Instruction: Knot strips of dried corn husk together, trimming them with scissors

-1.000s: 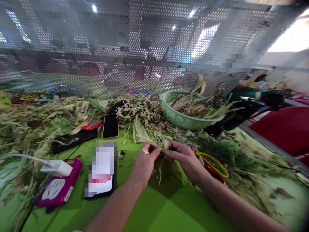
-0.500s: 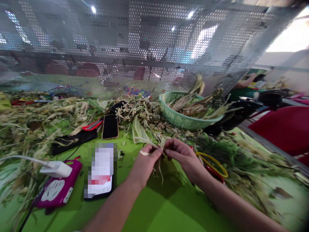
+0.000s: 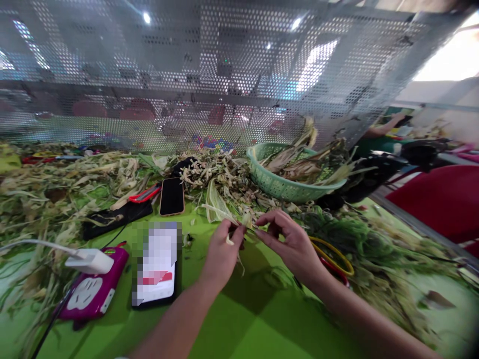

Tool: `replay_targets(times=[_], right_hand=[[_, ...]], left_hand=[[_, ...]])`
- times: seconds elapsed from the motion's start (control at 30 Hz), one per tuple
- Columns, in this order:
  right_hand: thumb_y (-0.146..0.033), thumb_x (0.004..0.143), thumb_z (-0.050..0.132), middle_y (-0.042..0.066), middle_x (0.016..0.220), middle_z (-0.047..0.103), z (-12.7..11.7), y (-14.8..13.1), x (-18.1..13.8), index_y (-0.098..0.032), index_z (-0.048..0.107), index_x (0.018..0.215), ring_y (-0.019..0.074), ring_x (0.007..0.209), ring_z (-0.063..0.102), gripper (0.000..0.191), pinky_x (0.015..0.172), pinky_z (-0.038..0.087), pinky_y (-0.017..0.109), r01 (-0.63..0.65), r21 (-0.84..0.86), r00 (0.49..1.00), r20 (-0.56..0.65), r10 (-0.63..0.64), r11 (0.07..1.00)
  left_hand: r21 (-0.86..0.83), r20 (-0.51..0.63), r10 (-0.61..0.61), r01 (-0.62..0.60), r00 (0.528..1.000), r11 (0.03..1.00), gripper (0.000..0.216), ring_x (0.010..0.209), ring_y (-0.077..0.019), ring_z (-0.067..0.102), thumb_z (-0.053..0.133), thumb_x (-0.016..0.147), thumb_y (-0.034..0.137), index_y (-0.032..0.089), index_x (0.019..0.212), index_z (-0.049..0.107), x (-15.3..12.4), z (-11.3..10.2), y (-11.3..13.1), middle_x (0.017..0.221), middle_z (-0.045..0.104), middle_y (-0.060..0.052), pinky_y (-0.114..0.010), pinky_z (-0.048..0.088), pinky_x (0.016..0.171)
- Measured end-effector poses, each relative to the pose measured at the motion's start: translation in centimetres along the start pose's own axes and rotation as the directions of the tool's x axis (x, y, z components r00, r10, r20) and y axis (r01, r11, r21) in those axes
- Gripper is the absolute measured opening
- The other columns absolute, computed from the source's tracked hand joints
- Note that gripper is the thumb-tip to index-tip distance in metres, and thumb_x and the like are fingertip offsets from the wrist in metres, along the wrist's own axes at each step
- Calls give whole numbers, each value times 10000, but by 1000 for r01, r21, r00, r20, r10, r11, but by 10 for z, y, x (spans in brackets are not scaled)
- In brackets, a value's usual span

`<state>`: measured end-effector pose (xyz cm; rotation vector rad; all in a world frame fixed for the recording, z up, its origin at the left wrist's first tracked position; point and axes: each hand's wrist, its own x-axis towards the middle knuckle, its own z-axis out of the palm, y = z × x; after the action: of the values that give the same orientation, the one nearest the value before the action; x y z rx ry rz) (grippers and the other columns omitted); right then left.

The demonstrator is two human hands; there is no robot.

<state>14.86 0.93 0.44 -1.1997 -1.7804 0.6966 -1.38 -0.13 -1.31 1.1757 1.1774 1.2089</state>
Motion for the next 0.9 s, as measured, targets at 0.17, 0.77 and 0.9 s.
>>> replay_targets(times=[0.17,0.77,0.9], right_hand=[[-187,820,629,68,952,609,1,-21,-10,-280,648,1085,187,804,569,282,650,482,292,246,-28,953,191,-236,969],[-301,767,700,24,793,684,-9,-7,1,-191,697,838,162,746,631,131,703,490,267,-91,190,995,46,83,978],[-319,750,720,21,820,675,-8,2,2,-189,683,874,149,735,614,183,695,481,268,-239,363,971,113,212,901]], left_hand=[[72,43,73,-76,996,994,225,584,-136,411,560,778,298,209,621,425,-5,6,-2,599,461,19,-256,277,542],[-333,172,-83,137,982,933,237,692,-122,547,682,720,335,140,835,613,5,8,-4,764,613,-18,-255,429,693],[-431,204,-173,248,963,868,246,688,-112,541,746,644,266,130,805,619,1,8,4,737,603,-8,-242,426,686]])
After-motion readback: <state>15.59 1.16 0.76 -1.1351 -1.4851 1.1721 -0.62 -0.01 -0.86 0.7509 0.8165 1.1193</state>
